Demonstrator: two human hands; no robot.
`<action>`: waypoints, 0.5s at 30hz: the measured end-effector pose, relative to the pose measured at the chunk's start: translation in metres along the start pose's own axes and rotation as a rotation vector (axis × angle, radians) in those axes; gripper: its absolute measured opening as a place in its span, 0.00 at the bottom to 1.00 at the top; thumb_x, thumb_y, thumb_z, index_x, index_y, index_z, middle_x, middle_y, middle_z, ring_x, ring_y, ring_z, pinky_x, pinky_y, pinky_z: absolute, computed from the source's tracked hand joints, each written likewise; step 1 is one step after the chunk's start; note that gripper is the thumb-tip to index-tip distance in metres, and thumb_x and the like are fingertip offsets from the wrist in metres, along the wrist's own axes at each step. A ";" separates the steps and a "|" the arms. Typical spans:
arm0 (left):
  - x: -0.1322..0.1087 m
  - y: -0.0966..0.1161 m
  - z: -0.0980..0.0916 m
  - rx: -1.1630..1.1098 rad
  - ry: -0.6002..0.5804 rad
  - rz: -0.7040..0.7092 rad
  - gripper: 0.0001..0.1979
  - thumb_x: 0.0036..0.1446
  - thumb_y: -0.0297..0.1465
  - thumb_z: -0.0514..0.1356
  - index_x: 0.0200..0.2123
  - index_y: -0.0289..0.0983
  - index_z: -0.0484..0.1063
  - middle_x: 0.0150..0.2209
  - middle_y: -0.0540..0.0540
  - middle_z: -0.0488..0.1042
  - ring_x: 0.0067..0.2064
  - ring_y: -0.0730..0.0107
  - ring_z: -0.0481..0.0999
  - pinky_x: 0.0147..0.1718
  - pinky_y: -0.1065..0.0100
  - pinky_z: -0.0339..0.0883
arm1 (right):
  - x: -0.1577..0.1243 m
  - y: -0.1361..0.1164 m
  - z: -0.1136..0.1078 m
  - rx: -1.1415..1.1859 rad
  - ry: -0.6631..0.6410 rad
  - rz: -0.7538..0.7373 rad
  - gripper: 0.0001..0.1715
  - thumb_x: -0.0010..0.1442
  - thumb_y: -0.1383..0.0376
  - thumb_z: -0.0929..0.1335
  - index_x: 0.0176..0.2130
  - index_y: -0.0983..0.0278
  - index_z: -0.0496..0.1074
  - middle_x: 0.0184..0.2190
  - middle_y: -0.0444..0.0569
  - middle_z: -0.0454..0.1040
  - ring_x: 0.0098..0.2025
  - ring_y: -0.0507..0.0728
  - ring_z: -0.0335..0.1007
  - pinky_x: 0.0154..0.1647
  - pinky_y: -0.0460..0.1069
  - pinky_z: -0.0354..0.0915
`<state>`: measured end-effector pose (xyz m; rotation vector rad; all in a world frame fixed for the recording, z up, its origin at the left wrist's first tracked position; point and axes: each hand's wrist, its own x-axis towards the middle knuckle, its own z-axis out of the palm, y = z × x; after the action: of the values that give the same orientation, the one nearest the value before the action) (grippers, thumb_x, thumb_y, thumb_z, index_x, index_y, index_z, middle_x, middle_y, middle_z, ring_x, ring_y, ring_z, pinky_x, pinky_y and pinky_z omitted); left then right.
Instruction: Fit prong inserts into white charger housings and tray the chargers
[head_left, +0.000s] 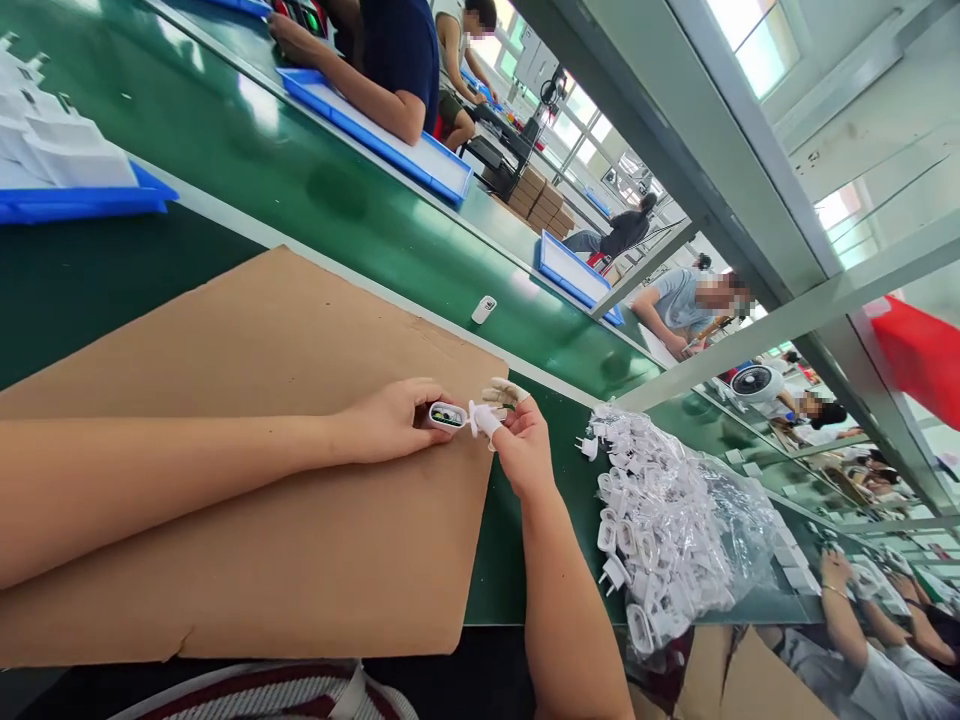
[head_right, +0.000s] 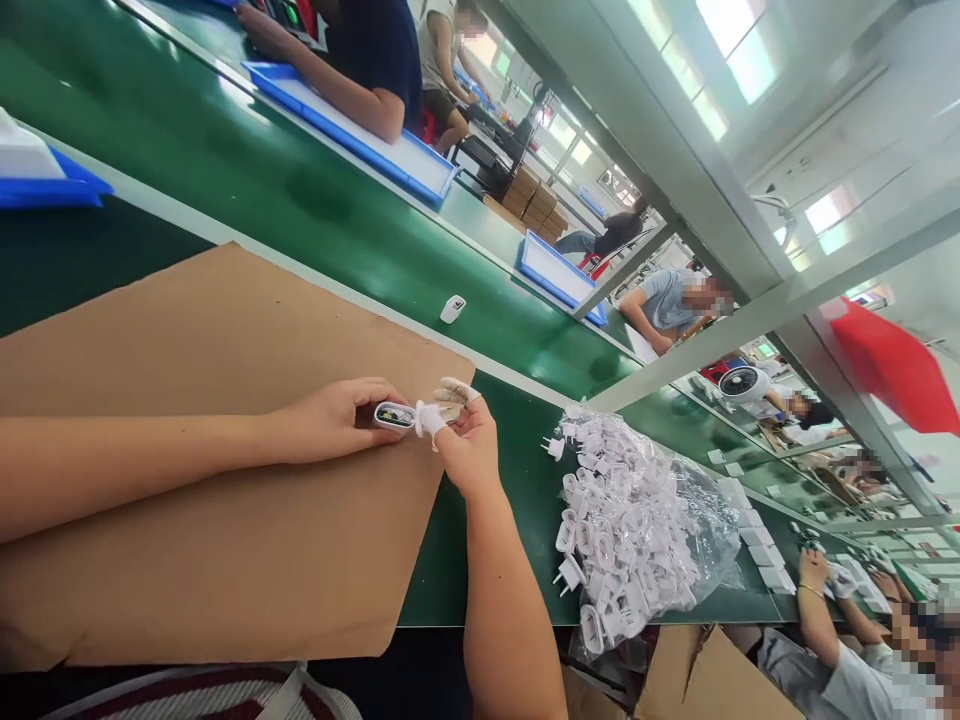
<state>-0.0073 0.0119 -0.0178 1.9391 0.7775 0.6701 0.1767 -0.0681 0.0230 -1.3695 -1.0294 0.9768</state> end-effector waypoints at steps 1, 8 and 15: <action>0.000 -0.001 0.000 -0.010 -0.008 0.003 0.23 0.51 0.50 0.63 0.42 0.41 0.80 0.42 0.44 0.79 0.45 0.52 0.79 0.42 0.59 0.73 | -0.001 -0.001 0.001 -0.008 0.003 -0.012 0.25 0.45 0.59 0.80 0.44 0.61 0.78 0.38 0.46 0.83 0.32 0.52 0.75 0.28 0.46 0.68; 0.002 -0.006 0.004 -0.080 -0.044 -0.023 0.21 0.49 0.49 0.63 0.39 0.41 0.80 0.39 0.45 0.78 0.42 0.54 0.78 0.40 0.60 0.71 | -0.014 -0.007 0.001 -0.248 -0.051 -0.190 0.17 0.55 0.60 0.77 0.45 0.60 0.79 0.43 0.49 0.84 0.43 0.56 0.79 0.46 0.52 0.74; 0.002 -0.005 0.002 -0.073 -0.064 -0.001 0.17 0.48 0.47 0.62 0.29 0.39 0.75 0.33 0.46 0.72 0.36 0.59 0.75 0.35 0.62 0.66 | -0.013 0.001 0.004 -0.949 -0.073 -0.641 0.14 0.62 0.69 0.69 0.45 0.60 0.81 0.39 0.52 0.79 0.44 0.60 0.74 0.44 0.54 0.72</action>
<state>-0.0056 0.0143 -0.0231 1.8849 0.7050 0.6250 0.1689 -0.0792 0.0217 -1.5502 -1.9654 0.0112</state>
